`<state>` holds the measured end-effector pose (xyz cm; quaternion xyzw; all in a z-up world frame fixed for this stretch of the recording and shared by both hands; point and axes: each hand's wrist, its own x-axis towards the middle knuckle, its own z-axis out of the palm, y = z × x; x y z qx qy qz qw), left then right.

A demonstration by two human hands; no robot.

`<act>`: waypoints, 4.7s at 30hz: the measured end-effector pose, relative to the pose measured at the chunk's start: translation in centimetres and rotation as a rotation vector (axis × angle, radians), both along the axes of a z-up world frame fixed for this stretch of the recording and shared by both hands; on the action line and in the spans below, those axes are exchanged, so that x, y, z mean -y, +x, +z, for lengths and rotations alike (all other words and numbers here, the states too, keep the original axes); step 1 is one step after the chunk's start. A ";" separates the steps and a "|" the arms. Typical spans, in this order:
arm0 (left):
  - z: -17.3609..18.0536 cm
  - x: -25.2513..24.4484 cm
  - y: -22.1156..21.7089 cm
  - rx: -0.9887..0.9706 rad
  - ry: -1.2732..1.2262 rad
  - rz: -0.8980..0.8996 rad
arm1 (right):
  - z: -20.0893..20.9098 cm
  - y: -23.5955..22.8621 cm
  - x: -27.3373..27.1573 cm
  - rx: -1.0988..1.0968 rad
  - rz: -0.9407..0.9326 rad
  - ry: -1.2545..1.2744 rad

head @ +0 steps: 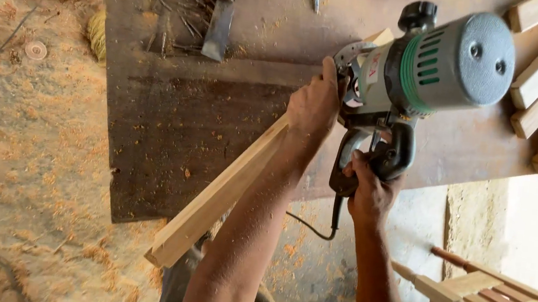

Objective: Using a handheld electric router to shape and smooth the edges of wooden furniture components.

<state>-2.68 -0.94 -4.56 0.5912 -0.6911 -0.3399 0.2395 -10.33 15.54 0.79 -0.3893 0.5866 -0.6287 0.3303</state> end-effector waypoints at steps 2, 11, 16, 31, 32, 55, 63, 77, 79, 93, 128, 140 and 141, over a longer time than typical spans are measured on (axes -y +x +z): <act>0.1 0.1 -0.2 -0.011 0.040 -0.013 | 0.0 0.0 0.4 0.016 0.024 -0.018; 0.9 0.2 0.5 -0.088 0.063 0.023 | -0.7 0.6 0.7 0.005 -0.034 -0.005; 2.3 -0.4 2.5 -0.145 0.107 0.025 | -0.7 0.7 0.8 -0.010 -0.061 0.002; 1.2 -3.0 4.3 0.114 0.155 -0.175 | 0.3 -0.3 1.0 -0.013 -0.078 0.068; 1.3 -3.0 4.4 0.101 0.161 -0.184 | 0.2 -0.2 1.0 -0.006 -0.073 0.060; 0.3 -2.7 4.3 0.125 0.053 -0.237 | 0.2 -3.0 3.9 -0.011 -0.061 0.017; 0.1 -2.7 4.3 0.130 0.064 -0.260 | -0.4 -5.3 5.4 -0.004 -0.052 0.012; -0.6 -2.9 3.8 0.145 0.016 -0.236 | -0.2 -6.9 7.2 -0.015 -0.043 0.016; -0.5 -2.8 4.0 0.148 0.005 -0.232 | -0.3 -7.1 7.6 -0.009 -0.037 0.010; -0.9 -2.9 3.8 0.131 -0.014 -0.230 | -0.3 -6.7 8.3 -0.017 -0.081 0.002; -0.6 -2.6 3.6 0.174 0.013 -0.242 | -0.6 -9.7 12.4 0.043 -0.039 0.008; -0.3 -2.7 3.8 0.124 -0.041 -0.191 | -0.4 -9.3 13.8 0.015 -0.037 0.005; -0.3 -2.7 3.8 0.126 -0.041 -0.190 | -0.4 -9.2 13.9 0.016 -0.036 0.005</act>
